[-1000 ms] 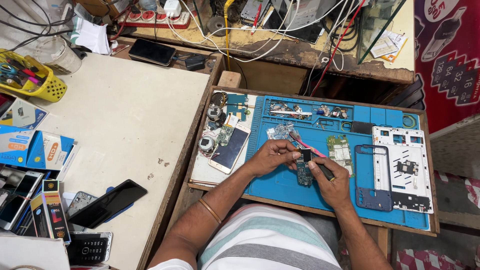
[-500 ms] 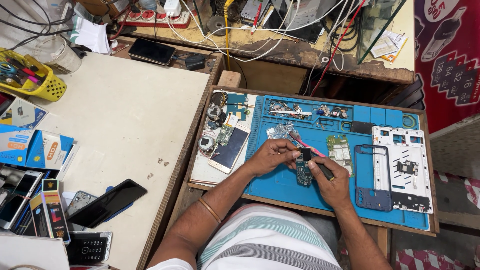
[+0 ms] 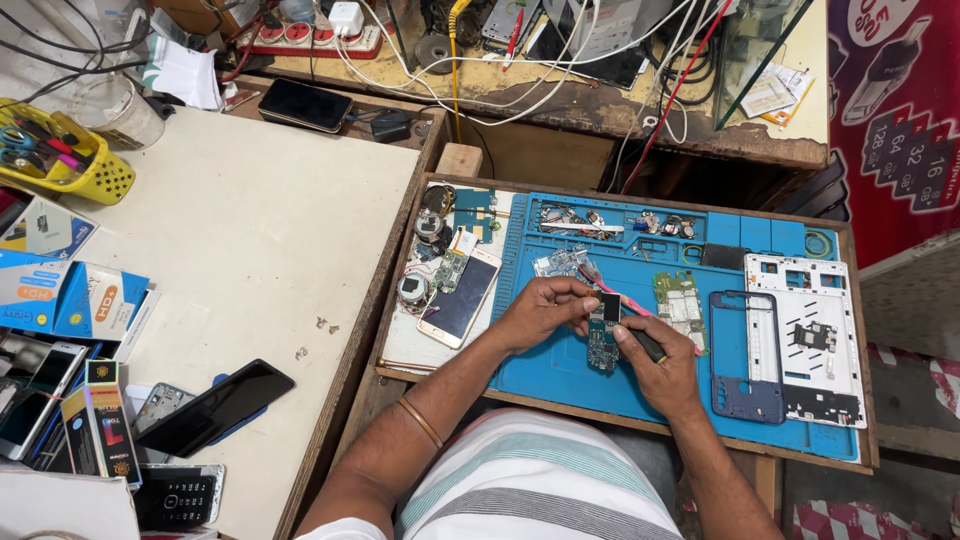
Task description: The person holds a small circuit board and uses a pink toothbrush to scrub its surface. They rotate the board to reach different areas and continue brushing throughout the clip.
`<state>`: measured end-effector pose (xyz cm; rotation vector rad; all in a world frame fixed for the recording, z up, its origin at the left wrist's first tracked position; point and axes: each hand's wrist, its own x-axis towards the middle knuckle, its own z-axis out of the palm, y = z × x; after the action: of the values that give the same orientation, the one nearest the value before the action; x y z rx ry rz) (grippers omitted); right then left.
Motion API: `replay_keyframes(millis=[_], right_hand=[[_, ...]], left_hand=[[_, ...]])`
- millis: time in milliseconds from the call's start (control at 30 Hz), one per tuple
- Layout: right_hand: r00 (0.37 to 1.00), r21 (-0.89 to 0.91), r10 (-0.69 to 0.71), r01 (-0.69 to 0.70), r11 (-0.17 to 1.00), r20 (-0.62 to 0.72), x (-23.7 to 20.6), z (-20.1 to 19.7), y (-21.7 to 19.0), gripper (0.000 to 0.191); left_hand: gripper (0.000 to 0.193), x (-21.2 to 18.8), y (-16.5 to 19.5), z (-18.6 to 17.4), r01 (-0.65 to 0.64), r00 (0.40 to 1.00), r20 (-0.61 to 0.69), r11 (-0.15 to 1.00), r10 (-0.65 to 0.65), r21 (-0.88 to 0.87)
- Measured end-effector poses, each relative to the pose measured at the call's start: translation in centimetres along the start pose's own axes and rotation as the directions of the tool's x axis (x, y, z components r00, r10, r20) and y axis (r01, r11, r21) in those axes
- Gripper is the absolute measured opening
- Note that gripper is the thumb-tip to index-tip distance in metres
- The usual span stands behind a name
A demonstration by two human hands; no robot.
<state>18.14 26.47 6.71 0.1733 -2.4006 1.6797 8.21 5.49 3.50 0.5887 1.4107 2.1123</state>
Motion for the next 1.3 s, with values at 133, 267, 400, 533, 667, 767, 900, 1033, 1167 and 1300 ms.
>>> replay_keyframes(millis=[133, 267, 400, 533, 667, 767, 900, 1033, 1167, 1300], right_hand=[[0.998, -0.028, 0.057, -0.058, 0.998, -0.018, 0.3, 0.0, -0.5, 0.021], [0.996, 0.01, 0.068, -0.067, 0.998, -0.058, 0.8, -0.1, -0.9, 0.022], [0.996, 0.058, 0.055, -0.051, 0.997, -0.067, 1.1, -0.1, -1.1, 0.021], [0.998, 0.041, 0.028, -0.026, 0.999, -0.057, 1.2, -0.1, -1.1, 0.02], [0.997, 0.03, 0.062, -0.06, 0.998, -0.044, 1.4, -0.1, -1.6, 0.021], [0.997, 0.0, 0.067, -0.067, 0.998, -0.044, 1.5, -0.2, -2.1, 0.021], [0.997, -0.002, 0.062, -0.063, 0.998, -0.041, 1.6, -0.1, -2.5, 0.021], [0.998, -0.034, 0.05, -0.052, 0.998, -0.043, 1.6, -0.3, -2.6, 0.021], [0.998, -0.035, 0.056, -0.057, 0.998, -0.041, 1.5, -0.3, -2.5, 0.021], [0.998, -0.018, 0.048, -0.049, 0.999, -0.042, 1.5, -0.3, -2.3, 0.021]], left_hand=[[0.028, 0.2, 0.6, 0.0, 0.004, 1.0, -0.016, 1.0, -0.004, 0.013], [0.03, 0.4, 1.5, 0.0, 0.001, 1.0, -0.001, 1.0, -0.001, 0.006], [0.03, 0.4, 2.1, 0.0, -0.019, 1.0, 0.016, 1.0, 0.019, -0.006], [0.029, 0.5, 2.0, 0.0, 0.013, 1.0, -0.005, 1.0, -0.013, 0.015], [0.03, 0.6, 2.1, -0.2, 0.012, 1.0, -0.006, 1.0, -0.012, -0.006], [0.03, 0.8, 2.1, -0.2, 0.002, 1.0, -0.001, 1.0, -0.002, -0.013], [0.03, 0.8, 2.2, -0.2, 0.0, 1.0, -0.006, 1.0, 0.0, 0.005], [0.029, 0.7, 2.3, -0.1, 0.0, 1.0, -0.005, 1.0, 0.0, 0.021], [0.027, 0.7, 2.5, 0.0, 0.003, 1.0, -0.004, 0.999, -0.002, 0.046], [0.026, 0.7, 2.5, -0.1, 0.005, 1.0, 0.003, 0.998, -0.005, 0.055]])
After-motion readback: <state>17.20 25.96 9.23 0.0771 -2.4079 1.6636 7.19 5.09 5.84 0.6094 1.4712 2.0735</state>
